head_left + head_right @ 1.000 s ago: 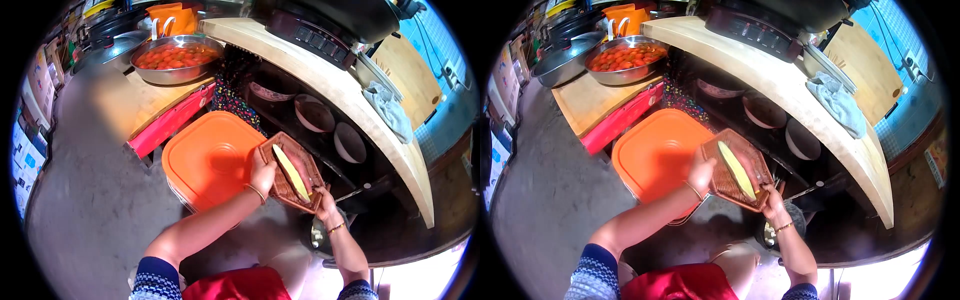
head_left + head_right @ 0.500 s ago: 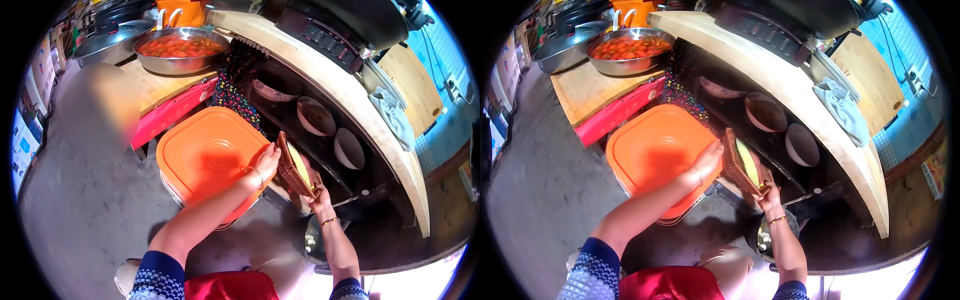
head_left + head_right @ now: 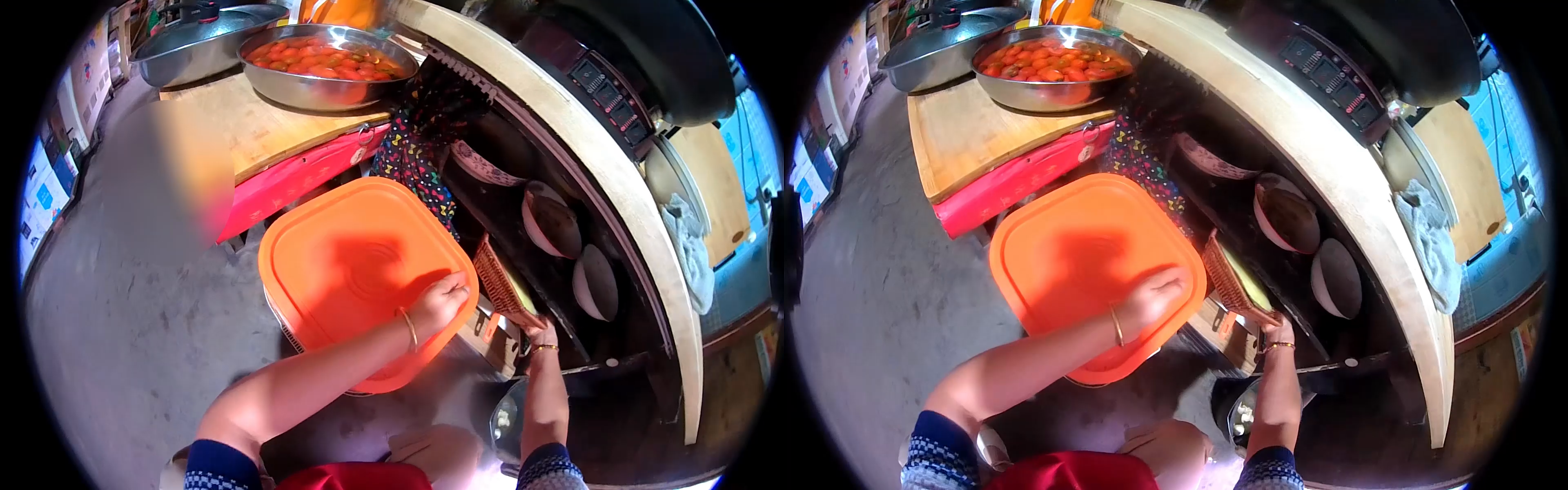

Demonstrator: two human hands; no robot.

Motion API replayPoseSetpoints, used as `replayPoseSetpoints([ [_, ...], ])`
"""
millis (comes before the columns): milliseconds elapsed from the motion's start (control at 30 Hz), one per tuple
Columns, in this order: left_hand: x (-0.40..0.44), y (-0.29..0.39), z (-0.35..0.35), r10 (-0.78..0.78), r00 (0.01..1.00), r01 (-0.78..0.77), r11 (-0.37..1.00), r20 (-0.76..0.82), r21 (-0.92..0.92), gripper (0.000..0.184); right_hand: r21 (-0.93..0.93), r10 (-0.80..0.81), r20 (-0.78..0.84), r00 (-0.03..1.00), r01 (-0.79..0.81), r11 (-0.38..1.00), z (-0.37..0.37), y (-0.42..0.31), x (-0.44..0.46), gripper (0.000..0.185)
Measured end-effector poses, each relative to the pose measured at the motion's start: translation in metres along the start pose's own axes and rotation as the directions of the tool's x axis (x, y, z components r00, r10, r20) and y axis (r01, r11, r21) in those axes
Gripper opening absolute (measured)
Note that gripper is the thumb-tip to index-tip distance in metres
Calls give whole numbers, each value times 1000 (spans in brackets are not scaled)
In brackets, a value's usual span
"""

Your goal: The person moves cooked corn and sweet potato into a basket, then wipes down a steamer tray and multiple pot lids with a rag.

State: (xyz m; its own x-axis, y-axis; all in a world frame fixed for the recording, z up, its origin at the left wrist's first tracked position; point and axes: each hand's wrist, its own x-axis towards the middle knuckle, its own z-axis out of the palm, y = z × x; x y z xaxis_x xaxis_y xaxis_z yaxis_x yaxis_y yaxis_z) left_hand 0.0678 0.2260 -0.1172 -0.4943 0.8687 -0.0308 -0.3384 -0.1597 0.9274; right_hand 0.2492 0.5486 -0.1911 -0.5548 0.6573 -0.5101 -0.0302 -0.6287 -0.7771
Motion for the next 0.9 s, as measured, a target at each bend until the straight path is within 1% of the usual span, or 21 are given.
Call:
replayPoseSetpoints([
  [67, -12, 9, -2, -24, 996, 21, 999, -86, -38, 46, -3, -25, -26, 999, 25, 1000, -25, -7, -1, 35],
  [167, -22, 24, -2, -59, 992, 59, 998, -112, 2, 47, -10, -54, -41, 998, 54, 999, -40, -15, 5, 35],
  [233, -13, 18, -2, -32, 995, 34, 999, -98, 18, 48, -19, -67, -23, 997, 66, 998, -32, -14, 18, 36],
  [300, -7, 13, 1, -5, 997, 9, 999, -83, 42, 48, -25, -75, 11, 997, 76, 997, -8, -10, 43, 36],
  [367, -3, 12, 4, 10, 998, -12, 1000, -68, -20, 48, -18, -81, 56, 995, 82, 996, 33, -3, 74, 37],
  [467, -6, 15, 7, 19, 997, -15, 998, -75, 57, 47, -11, -92, 93, 991, 93, 996, 97, 6, 117, 37],
  [500, -8, 17, 7, -12, 994, 21, 996, -104, 82, 47, -15, -94, 99, 991, 96, 995, 116, 8, 127, 38],
  [600, -20, 15, 2, 11, 988, -1, 998, -155, 63, 47, -21, -112, 87, 990, 114, 993, 167, 13, 149, 39],
  [633, -25, 15, -3, 6, 992, 6, 995, -125, 96, 47, -26, -117, 81, 990, 120, 992, 178, 16, 154, 39],
  [667, -29, 15, -8, 7, 992, 7, 995, -130, 102, 47, -32, -120, 77, 990, 123, 992, 187, 18, 159, 39],
  [733, -36, 15, -14, 48, 994, -39, 995, -99, 87, 48, -56, -123, 65, 990, 127, 990, 200, 21, 167, 40],
  [833, -41, 18, -21, 52, 996, -46, 996, -77, 78, 49, -90, -133, 55, 990, 137, 986, 212, 22, 171, 40],
  [900, -40, 15, -23, 59, 994, -54, 997, -96, 56, 50, -124, -138, 50, 989, 143, 982, 215, 21, 170, 41],
])
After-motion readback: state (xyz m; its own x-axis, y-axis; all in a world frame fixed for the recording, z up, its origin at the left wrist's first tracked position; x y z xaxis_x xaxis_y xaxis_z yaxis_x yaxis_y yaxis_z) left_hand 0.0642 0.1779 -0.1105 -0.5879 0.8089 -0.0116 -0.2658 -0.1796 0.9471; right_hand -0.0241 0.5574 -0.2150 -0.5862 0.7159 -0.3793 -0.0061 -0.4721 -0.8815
